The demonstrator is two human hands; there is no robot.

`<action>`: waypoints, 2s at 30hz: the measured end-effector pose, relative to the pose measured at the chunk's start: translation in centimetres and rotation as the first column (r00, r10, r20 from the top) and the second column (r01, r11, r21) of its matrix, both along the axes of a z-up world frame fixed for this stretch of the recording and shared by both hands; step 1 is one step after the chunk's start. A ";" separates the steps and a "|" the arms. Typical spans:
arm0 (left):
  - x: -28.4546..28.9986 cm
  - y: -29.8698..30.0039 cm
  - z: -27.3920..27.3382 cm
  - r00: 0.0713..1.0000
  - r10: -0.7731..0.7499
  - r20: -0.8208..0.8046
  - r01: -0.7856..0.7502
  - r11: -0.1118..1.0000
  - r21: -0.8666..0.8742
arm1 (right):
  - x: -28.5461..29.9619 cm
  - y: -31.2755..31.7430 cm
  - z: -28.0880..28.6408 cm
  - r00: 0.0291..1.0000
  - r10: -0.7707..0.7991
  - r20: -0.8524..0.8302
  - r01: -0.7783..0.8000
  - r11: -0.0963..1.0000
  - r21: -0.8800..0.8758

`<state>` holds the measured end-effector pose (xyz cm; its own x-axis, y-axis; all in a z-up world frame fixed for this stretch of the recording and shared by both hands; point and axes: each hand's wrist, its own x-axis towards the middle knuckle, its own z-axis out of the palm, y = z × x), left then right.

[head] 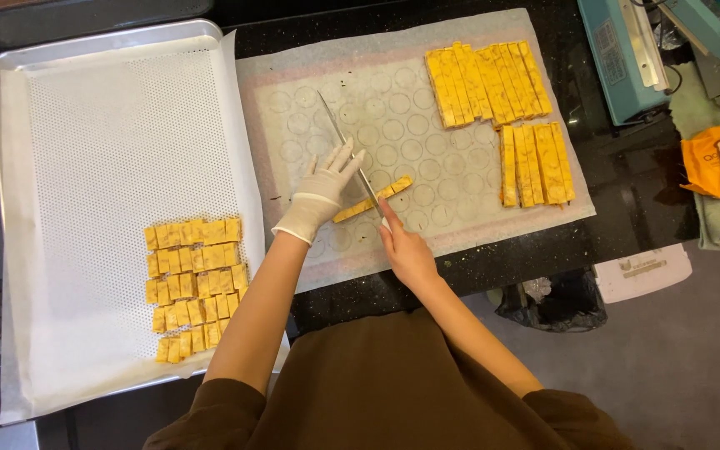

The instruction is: Cutting long strips of nougat into small pieces and arranging them on a tray.

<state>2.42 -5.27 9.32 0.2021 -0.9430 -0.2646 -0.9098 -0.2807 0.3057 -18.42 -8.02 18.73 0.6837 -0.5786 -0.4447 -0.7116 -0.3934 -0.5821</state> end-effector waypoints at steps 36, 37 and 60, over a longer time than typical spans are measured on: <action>1.4 4.2 -3.0 0.999 0.017 -0.028 -0.015 0.997 0.072 | 1.7 3.7 -1.0 0.999 0.050 -0.017 -0.049 0.997 0.053; 1.3 4.0 -2.7 1.000 0.014 -0.027 -0.012 0.997 0.073 | 1.8 3.5 -0.9 0.999 0.047 -0.016 -0.046 0.997 0.053; -4.2 2.7 -9.2 0.942 0.333 -0.033 -0.324 0.882 -0.342 | -9.5 1.4 -3.4 0.832 -0.472 0.291 0.391 0.871 0.296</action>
